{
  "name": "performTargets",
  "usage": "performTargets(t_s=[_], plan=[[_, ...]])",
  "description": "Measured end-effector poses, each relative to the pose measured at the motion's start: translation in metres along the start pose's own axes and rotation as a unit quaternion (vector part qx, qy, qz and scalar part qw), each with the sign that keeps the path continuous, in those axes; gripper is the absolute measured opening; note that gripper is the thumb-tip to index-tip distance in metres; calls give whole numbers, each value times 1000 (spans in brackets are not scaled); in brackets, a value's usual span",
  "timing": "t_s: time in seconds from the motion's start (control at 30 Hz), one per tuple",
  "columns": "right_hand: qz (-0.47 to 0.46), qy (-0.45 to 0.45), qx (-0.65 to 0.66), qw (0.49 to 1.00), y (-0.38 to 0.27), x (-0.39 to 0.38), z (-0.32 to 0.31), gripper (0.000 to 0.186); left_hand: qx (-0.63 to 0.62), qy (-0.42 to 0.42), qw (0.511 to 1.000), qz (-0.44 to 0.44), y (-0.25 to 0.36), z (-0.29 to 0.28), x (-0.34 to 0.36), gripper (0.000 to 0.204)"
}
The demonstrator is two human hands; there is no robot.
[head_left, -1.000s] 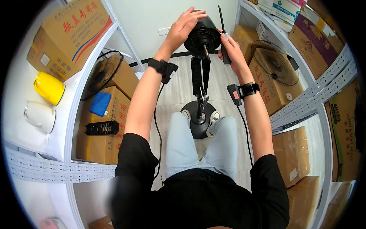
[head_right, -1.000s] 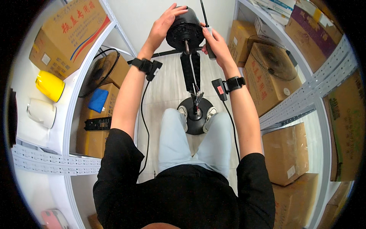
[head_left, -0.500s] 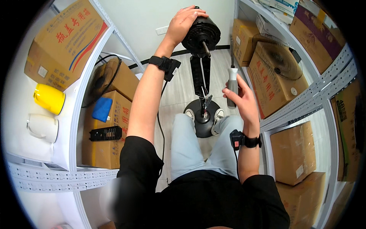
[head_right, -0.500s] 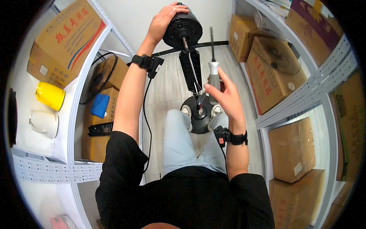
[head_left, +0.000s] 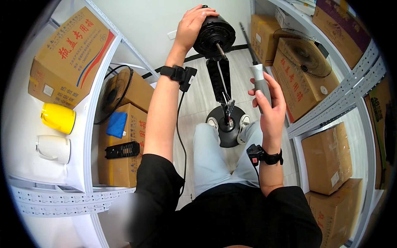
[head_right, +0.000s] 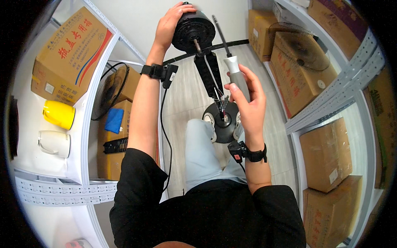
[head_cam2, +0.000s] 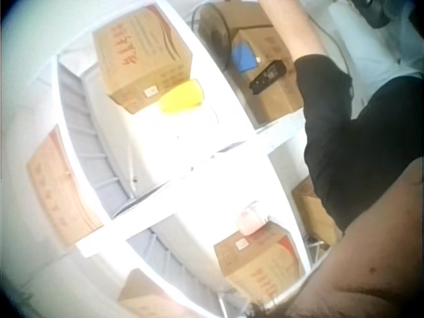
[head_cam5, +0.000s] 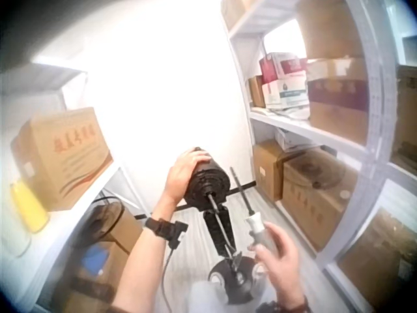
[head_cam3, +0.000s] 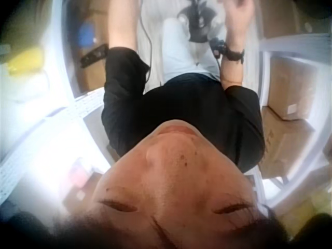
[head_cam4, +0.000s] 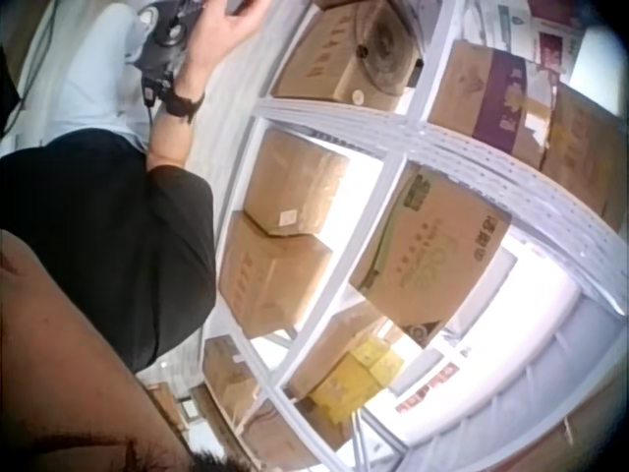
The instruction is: The person disassembles a standing fan by removing the control panel and motor housing, then uses a screwdriver to adjust internal components and reassemble the unit.
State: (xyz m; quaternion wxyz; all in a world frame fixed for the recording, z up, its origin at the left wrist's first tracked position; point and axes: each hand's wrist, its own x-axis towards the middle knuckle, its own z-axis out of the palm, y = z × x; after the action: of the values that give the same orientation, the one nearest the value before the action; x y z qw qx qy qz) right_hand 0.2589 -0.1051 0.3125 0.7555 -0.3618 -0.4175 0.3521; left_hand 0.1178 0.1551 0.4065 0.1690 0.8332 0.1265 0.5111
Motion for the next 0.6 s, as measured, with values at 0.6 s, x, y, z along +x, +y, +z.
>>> performTargets(t_s=[0.6], plan=[[-154, -206, 153, 954, -43, 170, 42, 25, 14, -5, 1000, -3, 4, 1, -4, 37]])
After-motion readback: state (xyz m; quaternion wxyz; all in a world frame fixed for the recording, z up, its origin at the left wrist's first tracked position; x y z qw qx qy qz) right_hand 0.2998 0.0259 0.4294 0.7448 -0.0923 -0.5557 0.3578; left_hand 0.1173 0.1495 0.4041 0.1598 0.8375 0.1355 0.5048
